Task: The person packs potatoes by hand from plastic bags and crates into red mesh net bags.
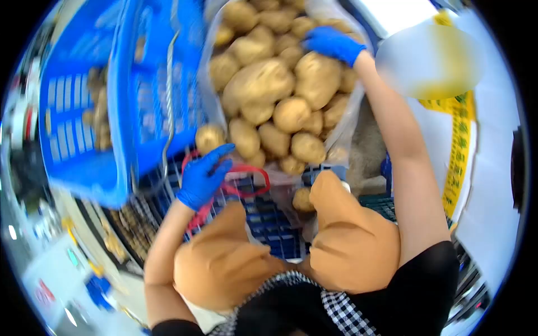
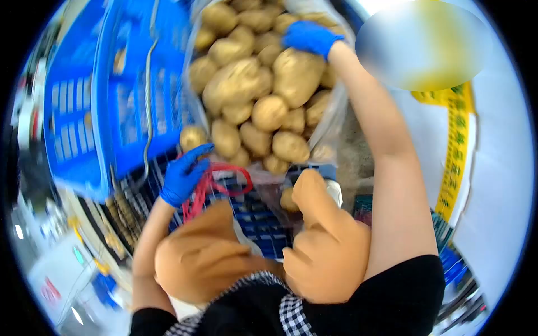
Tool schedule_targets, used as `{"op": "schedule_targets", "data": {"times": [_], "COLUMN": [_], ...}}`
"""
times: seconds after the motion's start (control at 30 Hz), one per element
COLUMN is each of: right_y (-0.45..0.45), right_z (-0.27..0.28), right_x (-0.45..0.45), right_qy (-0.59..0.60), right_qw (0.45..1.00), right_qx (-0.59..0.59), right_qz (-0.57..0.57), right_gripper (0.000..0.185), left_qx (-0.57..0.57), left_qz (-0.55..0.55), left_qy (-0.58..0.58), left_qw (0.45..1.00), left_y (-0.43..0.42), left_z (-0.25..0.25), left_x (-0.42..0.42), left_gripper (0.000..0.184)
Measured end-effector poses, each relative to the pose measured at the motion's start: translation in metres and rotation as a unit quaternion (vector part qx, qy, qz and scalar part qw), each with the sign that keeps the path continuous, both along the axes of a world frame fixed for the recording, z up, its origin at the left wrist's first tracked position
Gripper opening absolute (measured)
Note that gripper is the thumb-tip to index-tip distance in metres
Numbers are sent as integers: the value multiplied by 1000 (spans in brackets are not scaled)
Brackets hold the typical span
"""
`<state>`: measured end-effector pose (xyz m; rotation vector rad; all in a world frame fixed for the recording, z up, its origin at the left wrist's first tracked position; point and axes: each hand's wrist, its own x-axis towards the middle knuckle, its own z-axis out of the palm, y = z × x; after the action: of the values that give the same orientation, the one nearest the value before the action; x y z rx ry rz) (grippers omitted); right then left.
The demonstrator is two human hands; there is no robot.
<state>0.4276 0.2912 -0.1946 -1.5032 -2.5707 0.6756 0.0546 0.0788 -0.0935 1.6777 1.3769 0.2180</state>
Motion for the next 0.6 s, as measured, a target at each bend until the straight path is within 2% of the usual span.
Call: {"op": "schedule_targets", "data": {"times": [0.03,0.07,0.1,0.13,0.17,0.2,0.23,0.27,0.3,0.37,0.4,0.43,0.5,0.57,0.6], "right_y": [4,15,20,24,27,35,39,42,40,34,39,28,23,43,48], "right_z": [10,3,5,8,-17,-23,-26,-27,-25,-12,-26,-17,-14,-27,-31], "right_x": [-11,-21,-27,-34,-26,-23,-21,-18,-18,-27,-21,-28,-30,-24,-24], "right_qy": [-47,-55,-117,-176,-111,-123,-139,-161,-186,-75,78,182,280,252,238], "right_qw": [998,998,992,980,987,988,987,982,974,983,948,878,783,780,778], "right_qx": [-6,-12,-14,-16,46,16,-15,-29,-44,-132,-298,-413,-487,-510,-521], "right_qz": [29,17,53,92,110,93,73,96,120,99,-85,-158,-268,-262,-260], "right_gripper": [27,24,23,23,24,25,26,26,27,28,34,36,34,35,35], "left_qx": [-9,-24,-62,-142,-119,-59,49,8,83,232,291,344,414,425,413], "left_qz": [26,44,94,198,328,363,404,629,605,750,736,718,693,584,565], "left_qy": [-45,-27,-9,11,-1,63,72,31,107,14,59,108,79,220,180], "left_qw": [999,998,994,970,937,928,910,777,785,620,609,596,585,656,691], "left_y": [-25,-46,-67,-86,-107,-132,-154,-170,-220,-227,-231,-237,-207,-225,-214], "left_z": [-8,-8,3,21,35,48,69,93,102,156,171,183,184,156,132], "left_x": [-28,-55,-82,-110,-138,-182,-213,-235,-312,-298,-299,-297,-259,-284,-269], "left_gripper": [35,27,25,23,24,25,25,27,31,34,34,35,34,33,33]}}
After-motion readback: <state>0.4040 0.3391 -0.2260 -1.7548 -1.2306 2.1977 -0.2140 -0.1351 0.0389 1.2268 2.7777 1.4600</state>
